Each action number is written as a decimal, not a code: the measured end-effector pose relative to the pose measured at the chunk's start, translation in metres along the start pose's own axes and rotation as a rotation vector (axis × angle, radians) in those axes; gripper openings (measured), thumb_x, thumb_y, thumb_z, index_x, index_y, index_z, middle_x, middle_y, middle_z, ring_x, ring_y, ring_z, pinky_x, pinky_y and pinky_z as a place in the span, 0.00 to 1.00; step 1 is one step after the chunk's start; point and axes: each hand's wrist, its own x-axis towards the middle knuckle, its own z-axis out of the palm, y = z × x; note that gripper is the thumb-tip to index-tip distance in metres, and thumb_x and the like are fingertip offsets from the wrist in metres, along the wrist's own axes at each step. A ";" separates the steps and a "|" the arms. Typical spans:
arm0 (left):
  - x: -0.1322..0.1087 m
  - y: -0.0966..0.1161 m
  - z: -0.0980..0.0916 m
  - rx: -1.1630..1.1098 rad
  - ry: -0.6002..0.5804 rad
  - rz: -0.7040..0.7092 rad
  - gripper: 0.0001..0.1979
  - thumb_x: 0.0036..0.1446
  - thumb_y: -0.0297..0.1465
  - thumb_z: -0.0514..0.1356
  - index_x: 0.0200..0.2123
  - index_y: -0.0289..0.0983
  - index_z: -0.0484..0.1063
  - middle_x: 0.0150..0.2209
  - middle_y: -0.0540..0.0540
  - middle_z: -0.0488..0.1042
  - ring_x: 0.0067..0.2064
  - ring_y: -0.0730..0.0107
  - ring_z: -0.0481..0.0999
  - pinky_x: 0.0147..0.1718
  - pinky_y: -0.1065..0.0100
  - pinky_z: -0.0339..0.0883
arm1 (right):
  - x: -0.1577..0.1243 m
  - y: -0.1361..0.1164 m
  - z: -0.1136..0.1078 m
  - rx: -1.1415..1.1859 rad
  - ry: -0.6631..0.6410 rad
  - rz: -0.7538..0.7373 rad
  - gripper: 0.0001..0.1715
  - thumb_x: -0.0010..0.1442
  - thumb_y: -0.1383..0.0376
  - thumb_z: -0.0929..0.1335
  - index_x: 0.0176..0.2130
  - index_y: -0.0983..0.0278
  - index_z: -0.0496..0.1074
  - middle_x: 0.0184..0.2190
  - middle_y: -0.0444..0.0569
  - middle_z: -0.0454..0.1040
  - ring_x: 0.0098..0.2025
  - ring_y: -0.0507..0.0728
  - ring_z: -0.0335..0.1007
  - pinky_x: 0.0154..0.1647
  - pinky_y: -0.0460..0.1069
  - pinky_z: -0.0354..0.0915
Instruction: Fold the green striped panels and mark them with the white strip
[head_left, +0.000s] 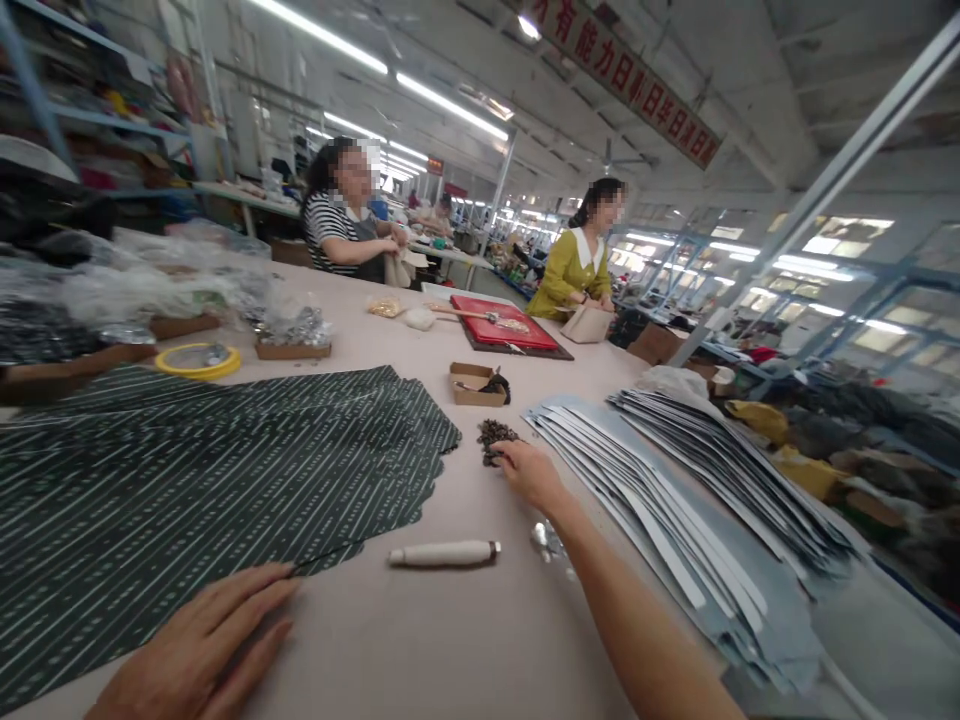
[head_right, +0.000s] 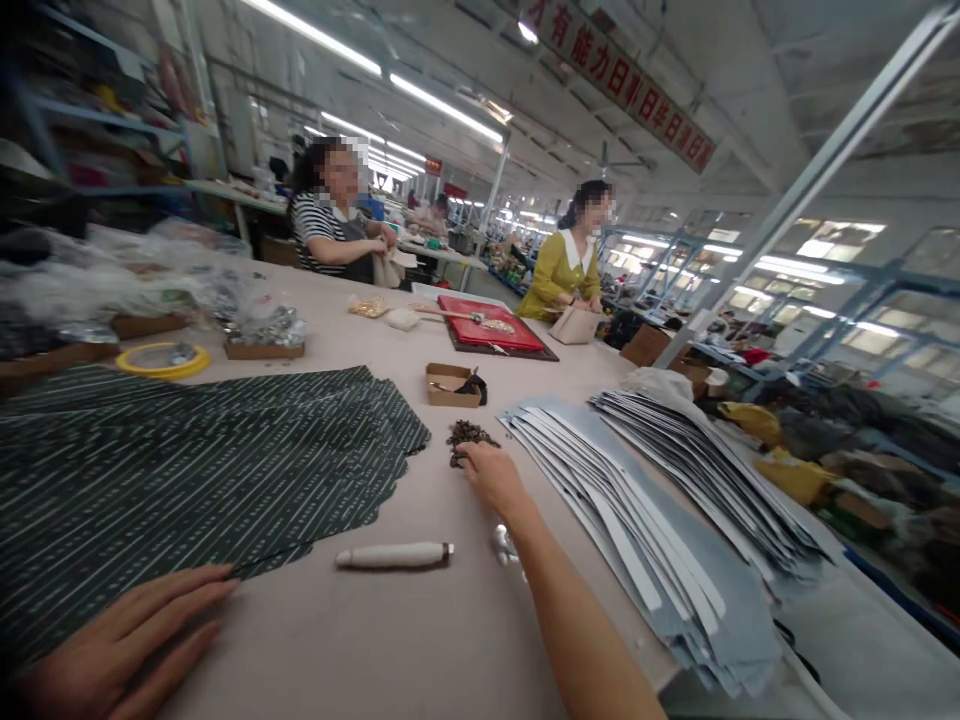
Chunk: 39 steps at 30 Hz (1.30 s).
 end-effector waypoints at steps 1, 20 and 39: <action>0.005 -0.002 -0.011 0.028 0.001 -0.002 0.17 0.66 0.43 0.55 0.55 0.55 0.72 0.54 0.52 0.77 0.53 0.57 0.79 0.52 0.53 0.79 | 0.001 -0.011 0.002 -0.002 -0.006 -0.023 0.18 0.69 0.64 0.65 0.55 0.55 0.76 0.46 0.49 0.81 0.46 0.56 0.77 0.47 0.47 0.67; 0.090 -0.107 -0.120 0.443 -0.325 -0.426 0.12 0.64 0.34 0.64 0.49 0.35 0.72 0.52 0.42 0.72 0.54 0.57 0.73 0.54 0.51 0.71 | -0.010 0.001 0.037 0.204 0.108 0.016 0.19 0.61 0.52 0.58 0.33 0.57 0.72 0.28 0.51 0.81 0.31 0.64 0.79 0.34 0.54 0.68; 0.082 -0.088 -0.178 0.078 -0.273 -0.435 0.20 0.57 0.48 0.55 0.39 0.41 0.78 0.42 0.48 0.81 0.44 0.59 0.77 0.48 0.66 0.69 | -0.132 -0.010 -0.006 0.954 0.314 0.426 0.28 0.51 0.44 0.73 0.37 0.65 0.77 0.27 0.51 0.80 0.30 0.59 0.79 0.31 0.48 0.74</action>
